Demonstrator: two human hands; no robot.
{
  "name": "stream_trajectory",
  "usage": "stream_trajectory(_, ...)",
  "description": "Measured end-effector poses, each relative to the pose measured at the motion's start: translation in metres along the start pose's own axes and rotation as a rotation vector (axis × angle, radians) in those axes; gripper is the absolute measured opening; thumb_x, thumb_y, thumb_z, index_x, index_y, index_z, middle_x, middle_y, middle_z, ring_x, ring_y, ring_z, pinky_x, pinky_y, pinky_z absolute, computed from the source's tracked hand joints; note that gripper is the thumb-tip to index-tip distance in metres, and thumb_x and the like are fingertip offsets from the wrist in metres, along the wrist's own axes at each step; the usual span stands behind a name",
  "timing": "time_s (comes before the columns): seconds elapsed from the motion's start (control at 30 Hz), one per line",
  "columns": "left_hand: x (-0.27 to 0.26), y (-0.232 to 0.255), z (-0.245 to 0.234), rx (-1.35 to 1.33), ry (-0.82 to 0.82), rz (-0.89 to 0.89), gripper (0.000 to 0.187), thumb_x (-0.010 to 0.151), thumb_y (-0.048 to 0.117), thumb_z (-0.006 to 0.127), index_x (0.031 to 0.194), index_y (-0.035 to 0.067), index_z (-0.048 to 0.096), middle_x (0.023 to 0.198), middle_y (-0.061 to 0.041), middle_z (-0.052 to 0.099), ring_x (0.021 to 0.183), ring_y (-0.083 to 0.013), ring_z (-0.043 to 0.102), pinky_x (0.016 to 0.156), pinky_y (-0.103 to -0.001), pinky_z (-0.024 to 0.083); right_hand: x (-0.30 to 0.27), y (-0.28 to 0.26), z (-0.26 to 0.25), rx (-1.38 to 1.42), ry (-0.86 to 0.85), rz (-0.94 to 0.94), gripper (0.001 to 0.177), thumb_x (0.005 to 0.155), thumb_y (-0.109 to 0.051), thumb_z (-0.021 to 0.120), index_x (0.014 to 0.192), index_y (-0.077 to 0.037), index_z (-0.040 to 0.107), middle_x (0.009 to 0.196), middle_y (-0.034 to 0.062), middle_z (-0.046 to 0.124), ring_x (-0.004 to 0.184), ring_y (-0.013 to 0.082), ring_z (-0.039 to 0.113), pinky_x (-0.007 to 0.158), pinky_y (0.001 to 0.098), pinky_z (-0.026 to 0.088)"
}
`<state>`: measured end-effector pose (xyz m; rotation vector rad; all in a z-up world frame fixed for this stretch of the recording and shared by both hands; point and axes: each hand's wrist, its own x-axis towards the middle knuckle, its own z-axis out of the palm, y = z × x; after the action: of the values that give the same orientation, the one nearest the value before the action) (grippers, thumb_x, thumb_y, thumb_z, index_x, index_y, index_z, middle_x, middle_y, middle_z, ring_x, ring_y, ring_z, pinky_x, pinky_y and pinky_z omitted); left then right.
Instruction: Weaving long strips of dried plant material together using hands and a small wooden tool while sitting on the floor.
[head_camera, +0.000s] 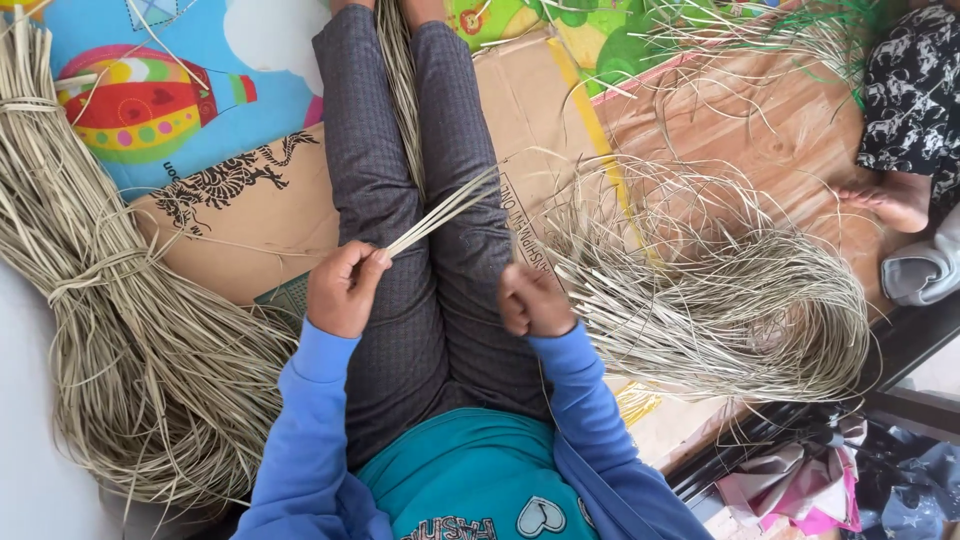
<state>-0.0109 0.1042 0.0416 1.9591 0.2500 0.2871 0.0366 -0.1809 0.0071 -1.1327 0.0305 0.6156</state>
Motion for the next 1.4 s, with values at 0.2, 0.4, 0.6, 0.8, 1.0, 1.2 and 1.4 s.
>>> stream_trajectory(0.2,-0.002,0.018,0.021,0.074,0.108,0.103,0.024,0.101,0.025,0.071,0.080,0.014,0.071,0.059,-0.005,0.059,0.054,-0.0232,0.060,0.053,-0.032,0.052,-0.014,-0.002,0.039,-0.484,-0.197,-0.397,0.042,0.104,-0.020,0.050,0.076,-0.004,0.077,0.058,0.0100,0.066,0.051,0.0214,0.064,0.053,0.0299,0.055)
stream_trajectory(0.4,-0.007,0.065,0.034,0.273,-0.003,0.445,0.018,0.097,0.020,0.071,0.080,0.018,0.066,0.058,0.003,0.047,0.058,-0.0190,0.053,0.061,-0.033,0.045,0.008,-0.070,0.087,-1.012,0.056,-1.004,0.044,0.110,-0.029,0.039,0.105,-0.011,0.079,0.114,0.0124,0.072,0.117,0.0404,0.060,0.108,0.0585,0.039)
stream_trajectory(0.6,-0.012,0.057,0.039,0.358,-0.018,0.529,0.014,0.097,0.023,0.067,0.083,0.020,0.065,0.063,0.004,0.049,0.067,-0.0197,0.058,0.066,-0.034,0.045,0.036,-0.055,0.083,-1.193,0.108,-1.053,0.048,0.098,-0.020,0.068,0.055,-0.006,0.055,0.052,0.0145,0.057,0.054,0.0339,0.061,0.074,0.0433,0.055)
stream_trajectory(0.8,-0.009,0.090,0.023,0.128,-0.175,0.486,0.024,0.098,0.020,0.066,0.076,0.015,0.059,0.055,0.001,0.040,0.053,-0.0212,0.050,0.057,-0.034,0.041,0.044,-0.038,0.057,-1.331,0.260,-0.783,0.057,0.101,-0.037,0.062,0.052,-0.010,0.054,0.047,0.0156,0.058,0.053,0.0395,0.065,0.060,0.0479,0.053)
stream_trajectory(1.0,-0.014,0.150,-0.044,-0.189,-0.469,0.247,0.018,0.083,-0.001,0.069,0.072,0.007,0.057,0.063,0.000,0.050,0.058,-0.0155,0.041,0.061,-0.029,0.036,0.066,-0.021,-0.010,-1.478,0.552,-0.762,0.050,0.100,-0.028,0.068,0.053,-0.011,0.063,0.040,0.0005,0.053,0.034,0.0184,0.049,0.035,0.0320,0.038)
stream_trajectory(1.2,-0.027,0.132,-0.096,-0.255,-0.493,0.174,0.017,0.081,0.006,0.066,0.066,0.011,0.060,0.057,0.004,0.053,0.061,-0.0112,0.040,0.063,-0.027,0.032,0.070,-0.016,-0.049,-1.575,0.752,-0.551,0.056,0.099,-0.038,0.066,0.053,-0.007,0.070,0.040,0.0077,0.052,0.036,0.0248,0.049,0.042,0.0346,0.043)
stream_trajectory(1.4,-0.025,0.122,-0.095,0.099,-0.359,0.187,0.011,0.082,0.007,0.072,0.076,0.010,0.063,0.061,0.002,0.053,0.060,-0.0135,0.044,0.063,-0.029,0.036,0.020,-0.107,0.047,-1.030,0.613,-0.826,0.032,0.107,-0.008,0.040,0.098,-0.006,0.071,0.106,0.0076,0.071,0.104,0.0217,0.059,0.114,0.0420,0.039)
